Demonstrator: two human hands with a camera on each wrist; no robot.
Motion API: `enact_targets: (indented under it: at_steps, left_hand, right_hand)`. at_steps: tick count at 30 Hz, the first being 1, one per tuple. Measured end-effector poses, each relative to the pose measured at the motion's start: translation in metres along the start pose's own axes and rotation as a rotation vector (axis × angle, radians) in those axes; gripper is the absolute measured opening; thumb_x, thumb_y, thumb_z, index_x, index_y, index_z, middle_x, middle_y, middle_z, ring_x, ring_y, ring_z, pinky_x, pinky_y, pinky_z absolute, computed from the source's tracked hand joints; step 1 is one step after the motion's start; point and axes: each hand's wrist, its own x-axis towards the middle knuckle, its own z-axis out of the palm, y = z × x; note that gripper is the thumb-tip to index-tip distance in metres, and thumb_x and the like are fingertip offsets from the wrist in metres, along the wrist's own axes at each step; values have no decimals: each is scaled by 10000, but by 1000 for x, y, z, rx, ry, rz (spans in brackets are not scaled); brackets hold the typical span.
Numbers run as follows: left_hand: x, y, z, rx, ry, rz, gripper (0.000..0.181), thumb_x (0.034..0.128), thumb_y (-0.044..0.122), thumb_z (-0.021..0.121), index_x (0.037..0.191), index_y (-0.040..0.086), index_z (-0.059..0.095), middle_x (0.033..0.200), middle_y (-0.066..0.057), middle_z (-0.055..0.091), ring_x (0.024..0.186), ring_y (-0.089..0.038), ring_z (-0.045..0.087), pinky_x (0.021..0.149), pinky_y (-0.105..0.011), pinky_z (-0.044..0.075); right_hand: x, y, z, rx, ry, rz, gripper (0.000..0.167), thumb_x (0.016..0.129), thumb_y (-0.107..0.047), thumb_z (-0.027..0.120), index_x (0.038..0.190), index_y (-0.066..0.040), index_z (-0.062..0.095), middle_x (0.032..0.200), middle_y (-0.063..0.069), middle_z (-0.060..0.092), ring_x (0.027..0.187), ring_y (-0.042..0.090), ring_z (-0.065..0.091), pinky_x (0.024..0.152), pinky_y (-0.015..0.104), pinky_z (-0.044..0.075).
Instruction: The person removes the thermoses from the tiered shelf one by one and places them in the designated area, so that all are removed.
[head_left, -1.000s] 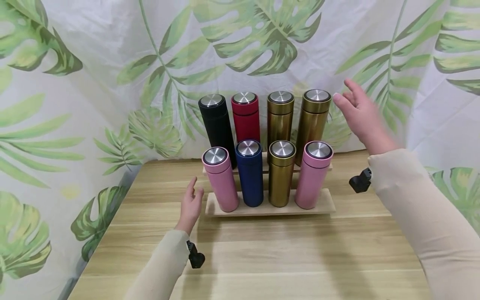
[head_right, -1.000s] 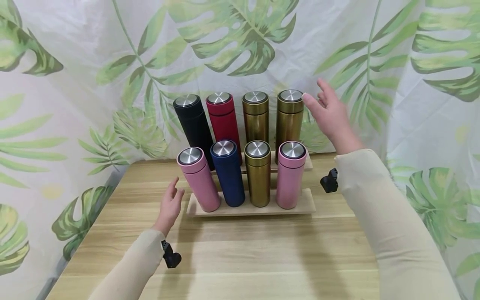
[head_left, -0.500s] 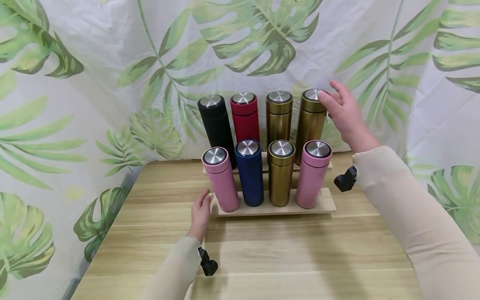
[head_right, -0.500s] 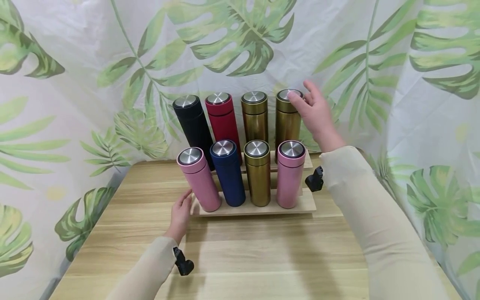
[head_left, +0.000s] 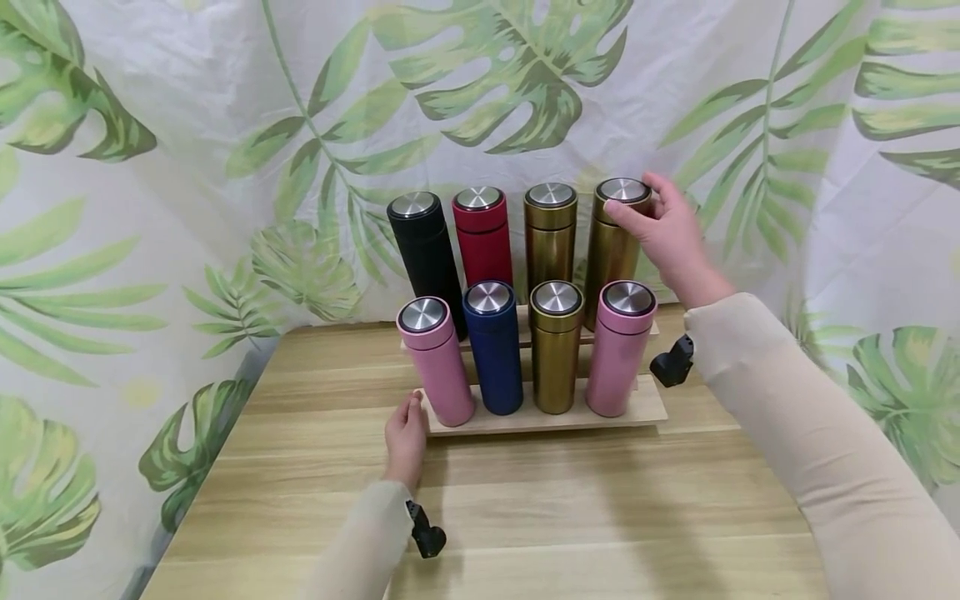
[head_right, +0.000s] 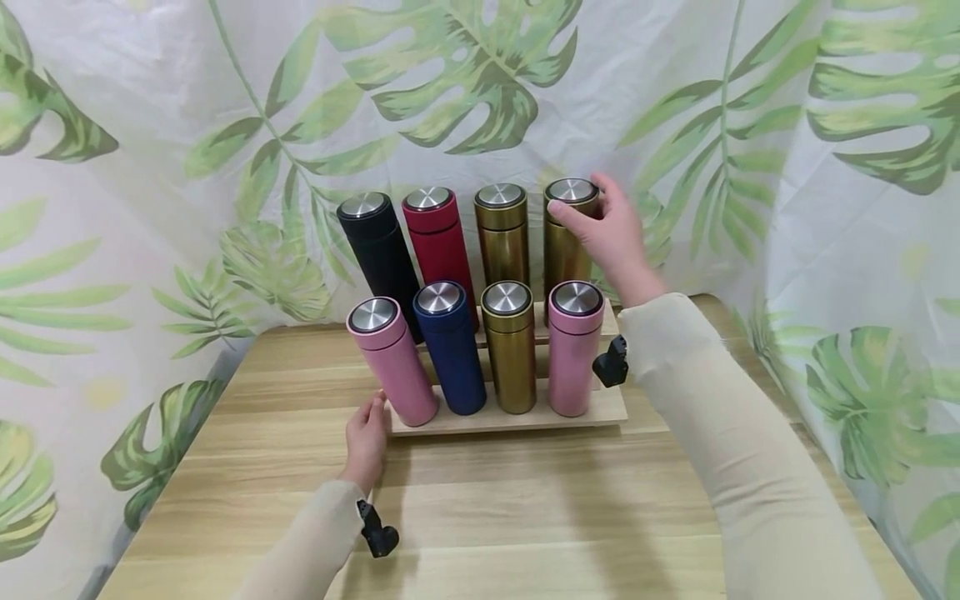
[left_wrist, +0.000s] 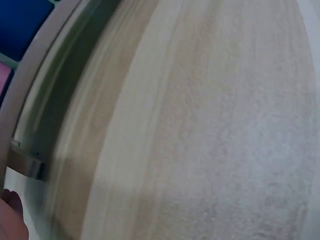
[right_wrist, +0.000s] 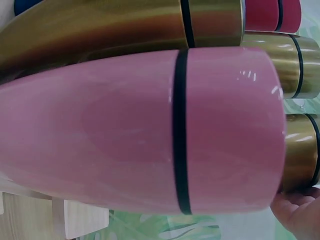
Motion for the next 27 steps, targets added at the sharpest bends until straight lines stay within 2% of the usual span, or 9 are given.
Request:
enact_targets:
  at_steps: [6,9,12,15,19,27]
  left_hand:
    - [0,-15,-4,-55,17,54,354,974,152,459,1296,22,528,1351,-113,506,1293,-229,395,1068,-379,353]
    - [-2,-16,-4,-89,34,89,353,959,193,497,1271,40,559,1323,-88,538,1283,-221,415,1050,-343,379]
    - [-3,-14,-3,-115,37,96,357,951,222,515,1257,47,575,1302,-81,557,1265,-218,436,1034,-328,398]
    - [-1,-12,-2,-124,33,72,351,955,185,505,1262,28,564,1311,-91,548,1272,-212,427,1046,-323,384]
    - [2,-12,-3,-91,13,29,353,966,142,478,1290,13,532,1354,-115,502,1309,-225,378,1076,-363,345]
    - [0,-15,-4,-98,2,14,348,973,117,460,1296,1,519,1364,-131,489,1319,-231,365,1086,-361,332]
  right_hand:
    - [-1,2,6,-85,44,-24,784,820,-305,697,1446,-151,251,1338,175,471,1151,204,479,939,309,437]
    - [-2,2,7,-121,69,-23,770,819,-305,698,1434,-162,256,1331,171,460,1163,231,467,928,322,442]
    - [-2,1,8,-121,87,-25,759,819,-294,699,1426,-153,265,1328,169,452,1169,241,462,929,329,445]
    - [-1,0,8,-126,94,-16,764,811,-304,706,1423,-159,272,1320,159,458,1160,227,464,924,325,450]
    - [1,-4,6,-165,96,26,811,786,-334,726,1430,-173,261,1305,156,469,1141,217,468,916,323,446]
    - [4,-10,3,-275,61,74,839,748,-356,757,1409,-72,325,1300,149,471,1101,220,481,915,327,441]
